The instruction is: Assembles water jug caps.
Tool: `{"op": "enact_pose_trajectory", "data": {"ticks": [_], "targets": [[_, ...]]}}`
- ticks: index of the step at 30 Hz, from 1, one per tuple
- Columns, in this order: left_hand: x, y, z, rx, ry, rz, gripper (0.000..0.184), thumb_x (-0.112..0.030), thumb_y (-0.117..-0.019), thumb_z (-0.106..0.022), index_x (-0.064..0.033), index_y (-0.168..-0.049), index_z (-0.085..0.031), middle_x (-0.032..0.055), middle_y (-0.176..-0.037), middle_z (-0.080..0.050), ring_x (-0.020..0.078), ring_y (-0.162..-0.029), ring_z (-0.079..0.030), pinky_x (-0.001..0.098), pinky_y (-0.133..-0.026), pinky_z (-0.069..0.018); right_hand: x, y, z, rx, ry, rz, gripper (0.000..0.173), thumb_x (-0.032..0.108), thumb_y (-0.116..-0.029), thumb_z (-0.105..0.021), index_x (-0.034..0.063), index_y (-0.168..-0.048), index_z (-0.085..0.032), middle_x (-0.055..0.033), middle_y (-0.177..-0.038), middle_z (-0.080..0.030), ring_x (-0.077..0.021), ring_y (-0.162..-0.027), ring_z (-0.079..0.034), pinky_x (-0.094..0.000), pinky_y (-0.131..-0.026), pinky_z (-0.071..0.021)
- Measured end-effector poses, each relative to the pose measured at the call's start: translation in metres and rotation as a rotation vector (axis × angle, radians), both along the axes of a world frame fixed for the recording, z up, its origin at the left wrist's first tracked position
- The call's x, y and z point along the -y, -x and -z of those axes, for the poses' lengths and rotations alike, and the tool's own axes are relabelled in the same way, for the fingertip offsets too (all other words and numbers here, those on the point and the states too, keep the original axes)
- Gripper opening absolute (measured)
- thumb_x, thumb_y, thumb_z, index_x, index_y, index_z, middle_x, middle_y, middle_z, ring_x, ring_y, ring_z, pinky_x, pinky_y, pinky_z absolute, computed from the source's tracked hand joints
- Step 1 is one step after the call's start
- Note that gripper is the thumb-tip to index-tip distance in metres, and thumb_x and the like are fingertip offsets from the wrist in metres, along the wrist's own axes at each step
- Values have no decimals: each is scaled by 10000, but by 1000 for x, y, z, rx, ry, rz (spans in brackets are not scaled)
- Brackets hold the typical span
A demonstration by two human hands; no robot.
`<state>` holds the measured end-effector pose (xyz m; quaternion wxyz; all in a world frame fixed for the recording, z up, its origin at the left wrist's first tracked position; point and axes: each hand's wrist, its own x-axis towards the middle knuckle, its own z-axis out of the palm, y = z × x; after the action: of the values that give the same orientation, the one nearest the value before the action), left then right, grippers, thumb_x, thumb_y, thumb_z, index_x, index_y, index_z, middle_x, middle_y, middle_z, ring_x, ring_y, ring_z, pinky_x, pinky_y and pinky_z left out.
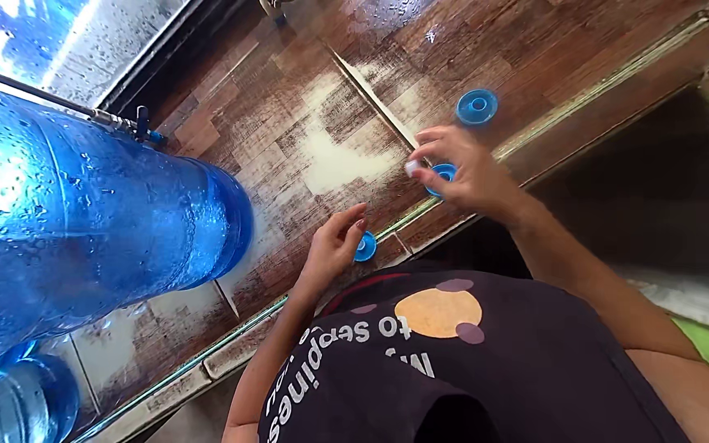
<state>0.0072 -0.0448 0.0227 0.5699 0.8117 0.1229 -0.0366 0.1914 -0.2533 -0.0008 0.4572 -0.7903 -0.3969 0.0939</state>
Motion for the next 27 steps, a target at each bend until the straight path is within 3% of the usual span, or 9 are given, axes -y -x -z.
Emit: {"op": "enact_pose_trajectory", "data": {"ticks": [2,5,8,11,13,17,20,22,27], "targets": [[4,-8,-6,-20,251,-26,380,-202,-1082,-453,-9,-1381,-585,62,-1182,-701,52,-895,-658,250,-819,-554,-19,20,-9,-153,-176,-104,324,306,-960,-638,46,-1134,-721,-178,-1391,-576,-264,-1347,-508,-428,-1110,-434],[5,-12,-4,-22,576,-59,372,-294,-1096,-432,-67,-1323,-619,9,-1114,-710,48,-870,-659,245,-816,-557,-35,40,-7,-265,-328,-209,292,292,-979,-645,53,-1130,-718,-137,-1410,-564,-170,-1352,-502,-334,-1115,-440],[7,-12,-3,-33,767,-92,344,-287,-1099,-425,-80,-1267,-641,2,-1044,-708,60,-871,-667,247,-830,-566,-41,50,-3,-306,-363,-227,292,253,-976,-640,27,-1146,-714,-160,-1420,-545,-151,-1317,-531,-287,-1074,-477],[9,-13,3,-45,847,-131,244,-235,-1083,-456,-105,-1169,-645,1,-962,-696,67,-842,-662,254,-825,-566,-42,57,6,-277,-342,-198,296,229,-974,-634,30,-1177,-717,-187,-1419,-542,-184,-1321,-529,-305,-1074,-475],[7,-13,6,-37,833,-167,200,-209,-1077,-476,-113,-1130,-643,3,-947,-695,74,-832,-667,257,-819,-569,-40,57,11,-214,-285,-179,348,241,-967,-640,31,-1239,-698,-205,-1413,-553,-245,-1327,-529,-374,-1095,-457],[-5,-7,13,57,375,-187,225,-174,-1068,-515,-30,-1210,-614,40,-1073,-709,94,-910,-691,285,-850,-586,-12,26,14,43,104,10,393,306,-998,-607,-19,-1204,-688,-255,-1296,-620,-426,-1242,-575,-575,-1046,-460],[-16,-5,24,153,-111,-161,253,-145,-1045,-569,30,-1215,-638,112,-1052,-711,127,-908,-695,312,-848,-588,12,0,17,158,494,164,406,274,-996,-615,-99,-1149,-665,-355,-1228,-603,-553,-1228,-534,-700,-1058,-362],[-18,-5,29,195,-342,-122,246,-119,-1026,-594,47,-1196,-656,158,-1041,-717,179,-915,-708,347,-859,-591,19,-6,18,163,663,224,450,296,-992,-626,-130,-1134,-649,-386,-1218,-582,-578,-1245,-497,-737,-1069,-294],[-14,-4,31,209,-488,-78,233,-96,-1008,-620,34,-1194,-670,172,-1057,-708,229,-917,-716,375,-856,-599,15,-4,20,117,747,195,397,281,-982,-624,-105,-1066,-667,-363,-1233,-581,-556,-1283,-475,-758,-1103,-201]]}}
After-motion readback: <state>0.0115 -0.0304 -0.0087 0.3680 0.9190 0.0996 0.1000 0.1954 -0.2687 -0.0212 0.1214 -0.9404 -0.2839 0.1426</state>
